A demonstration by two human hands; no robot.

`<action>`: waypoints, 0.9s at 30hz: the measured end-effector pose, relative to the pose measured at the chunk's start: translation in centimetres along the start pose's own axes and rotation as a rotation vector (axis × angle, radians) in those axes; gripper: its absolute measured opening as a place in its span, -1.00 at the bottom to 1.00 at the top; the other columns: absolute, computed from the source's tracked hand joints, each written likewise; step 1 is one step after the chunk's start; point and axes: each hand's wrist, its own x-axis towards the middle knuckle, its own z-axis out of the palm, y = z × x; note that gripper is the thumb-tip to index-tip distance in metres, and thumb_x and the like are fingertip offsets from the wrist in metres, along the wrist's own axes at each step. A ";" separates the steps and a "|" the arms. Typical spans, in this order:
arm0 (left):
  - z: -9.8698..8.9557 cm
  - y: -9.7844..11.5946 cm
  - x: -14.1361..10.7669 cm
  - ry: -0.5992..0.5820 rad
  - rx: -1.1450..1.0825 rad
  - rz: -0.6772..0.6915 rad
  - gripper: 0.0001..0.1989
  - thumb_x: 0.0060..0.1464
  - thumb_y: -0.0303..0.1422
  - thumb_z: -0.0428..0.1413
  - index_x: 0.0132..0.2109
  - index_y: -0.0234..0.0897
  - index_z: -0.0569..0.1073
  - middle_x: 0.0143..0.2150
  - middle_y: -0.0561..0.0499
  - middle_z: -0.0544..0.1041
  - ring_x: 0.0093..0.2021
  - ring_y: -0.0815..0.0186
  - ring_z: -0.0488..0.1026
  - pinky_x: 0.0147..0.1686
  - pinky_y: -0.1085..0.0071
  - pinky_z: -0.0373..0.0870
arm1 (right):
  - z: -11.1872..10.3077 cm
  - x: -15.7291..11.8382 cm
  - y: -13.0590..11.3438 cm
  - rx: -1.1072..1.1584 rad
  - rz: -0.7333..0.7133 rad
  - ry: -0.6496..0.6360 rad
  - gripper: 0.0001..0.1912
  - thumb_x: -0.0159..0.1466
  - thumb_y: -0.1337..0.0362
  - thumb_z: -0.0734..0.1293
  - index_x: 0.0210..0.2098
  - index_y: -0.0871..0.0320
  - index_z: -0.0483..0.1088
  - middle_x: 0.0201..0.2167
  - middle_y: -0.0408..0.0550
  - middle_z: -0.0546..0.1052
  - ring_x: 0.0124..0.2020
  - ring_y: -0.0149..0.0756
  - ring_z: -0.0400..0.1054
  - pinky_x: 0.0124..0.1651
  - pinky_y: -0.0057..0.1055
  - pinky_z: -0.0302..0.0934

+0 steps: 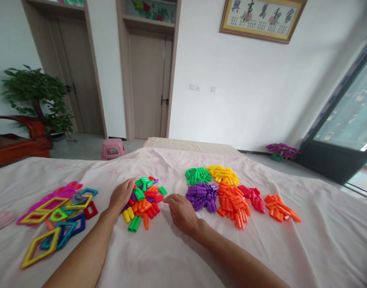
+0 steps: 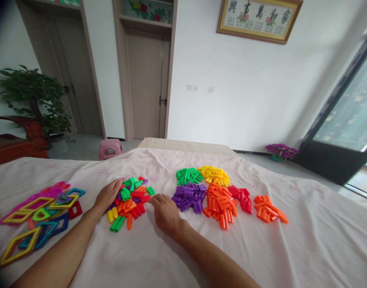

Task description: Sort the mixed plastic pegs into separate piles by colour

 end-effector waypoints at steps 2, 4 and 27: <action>0.1 -0.2 0.3 -0.010 -0.084 -0.056 -0.48 0.32 -0.10 -0.23 0.14 -0.15 0.49 0.15 -0.03 0.56 0.14 0.18 0.47 0.10 0.36 0.33 | 0.1 2.3 0.3 -0.059 0.032 -0.006 -0.57 0.34 0.50 0.16 0.12 0.10 0.40 0.05 0.01 0.51 0.04 -0.23 0.36 0.11 -0.34 0.17; 0.0 -0.5 0.5 -0.028 -0.136 -0.100 -0.52 0.29 -0.09 -0.17 0.12 -0.12 0.50 0.12 -0.02 0.58 0.11 0.17 0.49 0.07 0.36 0.34 | 0.5 4.4 0.7 -0.106 0.073 -0.061 -0.53 0.29 0.53 0.18 0.13 0.10 0.39 0.09 0.02 0.49 0.05 -0.21 0.35 0.12 -0.32 0.16; -0.5 0.5 1.5 -0.017 -0.045 -0.155 -0.58 0.24 -0.14 -0.10 0.02 -0.05 0.59 0.03 0.04 0.64 -0.01 0.17 0.55 -0.14 0.39 0.38 | -5.5 9.3 11.9 -0.225 0.629 -0.067 -0.76 0.20 0.38 0.32 -0.19 0.12 0.58 -0.17 -0.03 0.63 -0.12 -0.25 0.47 -0.18 -0.47 0.18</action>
